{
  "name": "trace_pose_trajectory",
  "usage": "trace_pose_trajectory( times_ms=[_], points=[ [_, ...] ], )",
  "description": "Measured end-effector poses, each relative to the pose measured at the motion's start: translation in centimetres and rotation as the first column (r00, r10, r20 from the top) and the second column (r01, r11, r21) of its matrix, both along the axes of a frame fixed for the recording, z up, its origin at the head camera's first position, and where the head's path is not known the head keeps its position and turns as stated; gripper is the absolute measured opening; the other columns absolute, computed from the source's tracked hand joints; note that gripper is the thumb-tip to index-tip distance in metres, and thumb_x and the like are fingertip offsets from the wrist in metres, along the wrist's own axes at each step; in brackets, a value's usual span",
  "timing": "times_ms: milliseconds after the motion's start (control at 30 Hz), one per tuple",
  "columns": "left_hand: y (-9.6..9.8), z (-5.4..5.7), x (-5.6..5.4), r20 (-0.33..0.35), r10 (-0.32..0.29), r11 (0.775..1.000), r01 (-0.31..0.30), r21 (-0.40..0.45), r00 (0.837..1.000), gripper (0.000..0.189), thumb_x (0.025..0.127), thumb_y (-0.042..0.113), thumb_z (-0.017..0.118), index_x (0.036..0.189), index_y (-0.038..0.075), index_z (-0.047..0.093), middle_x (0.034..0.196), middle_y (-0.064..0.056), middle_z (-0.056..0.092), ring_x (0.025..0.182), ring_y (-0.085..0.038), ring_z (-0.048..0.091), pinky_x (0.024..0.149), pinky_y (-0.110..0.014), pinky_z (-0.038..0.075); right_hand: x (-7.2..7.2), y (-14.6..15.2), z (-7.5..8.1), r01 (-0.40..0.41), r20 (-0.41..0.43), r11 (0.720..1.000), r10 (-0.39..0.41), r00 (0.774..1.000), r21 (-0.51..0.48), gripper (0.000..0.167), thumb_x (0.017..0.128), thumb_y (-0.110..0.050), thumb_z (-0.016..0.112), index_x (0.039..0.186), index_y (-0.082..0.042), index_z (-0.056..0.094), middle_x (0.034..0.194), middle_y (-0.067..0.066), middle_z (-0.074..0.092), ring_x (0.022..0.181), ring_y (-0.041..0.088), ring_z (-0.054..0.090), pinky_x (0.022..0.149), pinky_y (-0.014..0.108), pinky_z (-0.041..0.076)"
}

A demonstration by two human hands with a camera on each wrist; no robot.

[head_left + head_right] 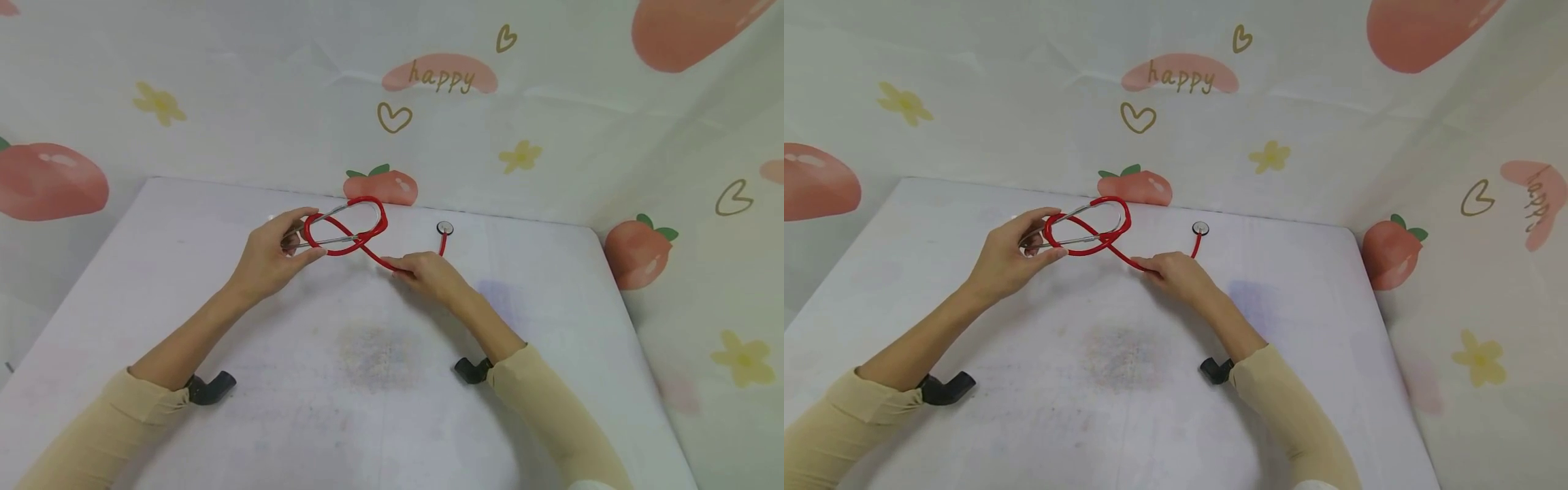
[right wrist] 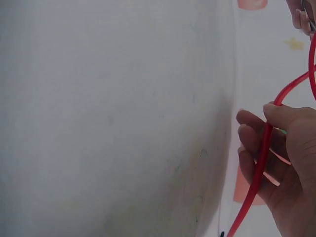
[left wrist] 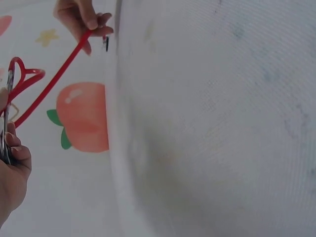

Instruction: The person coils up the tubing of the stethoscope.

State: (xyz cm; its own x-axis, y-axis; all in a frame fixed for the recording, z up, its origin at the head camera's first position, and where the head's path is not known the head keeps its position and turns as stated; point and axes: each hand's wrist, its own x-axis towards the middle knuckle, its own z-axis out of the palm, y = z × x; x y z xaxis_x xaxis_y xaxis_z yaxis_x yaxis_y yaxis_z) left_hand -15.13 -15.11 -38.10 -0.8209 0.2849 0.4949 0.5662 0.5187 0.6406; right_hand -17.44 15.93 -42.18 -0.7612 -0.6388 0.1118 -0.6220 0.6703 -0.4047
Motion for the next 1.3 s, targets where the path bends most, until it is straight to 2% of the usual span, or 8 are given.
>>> trace_pose_trajectory(
  times_ms=[167,333,433,600,700,967,1100,1300],
  points=[
    [0.0,0.1,-0.1,-0.053,0.004,0.999,-0.006,-0.031,0.999,0.063,0.081,0.009,0.083,0.138,0.007,0.058,0.091,-0.004,0.06,0.073,-0.014,0.045,0.06,-0.021,0.039,0.9,0.0,0.2,-0.036,-0.038,0.998,0.038,0.999,0.05,0.041,0.092,-0.012,0.071,0.132,-0.019,0.067,0.09,-0.002,0.073,0.084,0.014,0.067,0.076,0.028,0.054],
    [-0.1,0.2,0.0,-0.062,0.014,0.998,-0.017,-0.06,0.998,0.062,0.081,0.011,0.083,0.138,0.007,0.058,0.089,-0.006,0.06,0.072,-0.014,0.045,0.06,-0.021,0.04,2.1,0.0,0.5,-0.05,-0.061,0.995,0.055,0.997,0.081,0.041,0.093,-0.012,0.071,0.133,-0.02,0.066,0.09,-0.003,0.071,0.082,0.012,0.065,0.076,0.027,0.054],
    [-0.1,0.1,-0.1,-0.063,0.028,0.997,-0.032,-0.067,0.998,0.062,0.081,0.011,0.083,0.138,0.006,0.058,0.09,-0.005,0.06,0.072,-0.014,0.046,0.06,-0.021,0.041,2.9,0.1,0.8,-0.049,-0.126,0.996,0.058,0.99,0.068,0.041,0.091,-0.012,0.073,0.131,-0.02,0.068,0.09,-0.004,0.073,0.081,0.011,0.066,0.073,0.026,0.054],
    [0.0,0.3,-0.1,-0.061,0.044,0.997,-0.047,-0.062,0.997,0.062,0.081,0.012,0.083,0.137,0.007,0.059,0.09,-0.004,0.06,0.07,-0.014,0.046,0.061,-0.021,0.041,3.9,0.5,1.1,-0.09,-0.295,0.996,0.077,0.952,-0.028,0.04,0.085,-0.011,0.08,0.123,-0.018,0.073,0.089,-0.003,0.075,0.08,0.012,0.069,0.069,0.026,0.056],
    [0.1,0.3,0.0,-0.049,0.047,0.997,-0.049,-0.052,0.998,0.062,0.081,0.012,0.083,0.137,0.006,0.059,0.09,-0.004,0.061,0.07,-0.014,0.046,0.06,-0.022,0.04,4.2,0.8,1.2,-0.142,-0.358,0.985,0.098,0.928,-0.098,0.041,0.079,-0.007,0.083,0.119,-0.015,0.075,0.087,-0.001,0.075,0.078,0.012,0.07,0.068,0.026,0.056],
    [0.1,0.1,0.2,0.021,0.046,0.999,-0.046,0.002,0.999,0.059,0.083,0.013,0.082,0.133,0.007,0.053,0.092,-0.007,0.064,0.07,-0.016,0.048,0.062,-0.02,0.04,4.3,1.2,1.1,-0.203,-0.413,0.963,0.115,0.904,-0.176,0.042,0.074,-0.004,0.086,0.114,-0.012,0.077,0.084,0.001,0.075,0.076,0.013,0.071,0.068,0.026,0.057],
    [0.1,0.0,0.2,0.029,0.054,0.998,-0.054,-0.007,0.998,0.057,0.083,0.014,0.082,0.133,0.007,0.057,0.092,-0.009,0.064,0.073,-0.016,0.049,0.063,-0.019,0.042,4.4,1.3,1.1,-0.217,-0.431,0.962,0.128,0.893,-0.164,0.043,0.074,-0.004,0.086,0.115,-0.01,0.076,0.081,0.001,0.074,0.073,0.013,0.07,0.066,0.025,0.057],
    [0.1,-0.2,0.0,-0.001,0.043,0.999,-0.043,-0.03,0.999,0.056,0.083,0.014,0.082,0.134,0.006,0.06,0.097,-0.006,0.065,0.073,-0.015,0.048,0.062,-0.019,0.04,4.8,1.9,2.1,-0.258,-0.483,0.956,0.164,0.86,-0.136,0.04,0.075,-0.003,0.085,0.114,-0.008,0.076,0.083,0.001,0.071,0.075,0.015,0.067,0.068,0.026,0.056]
  ],
)
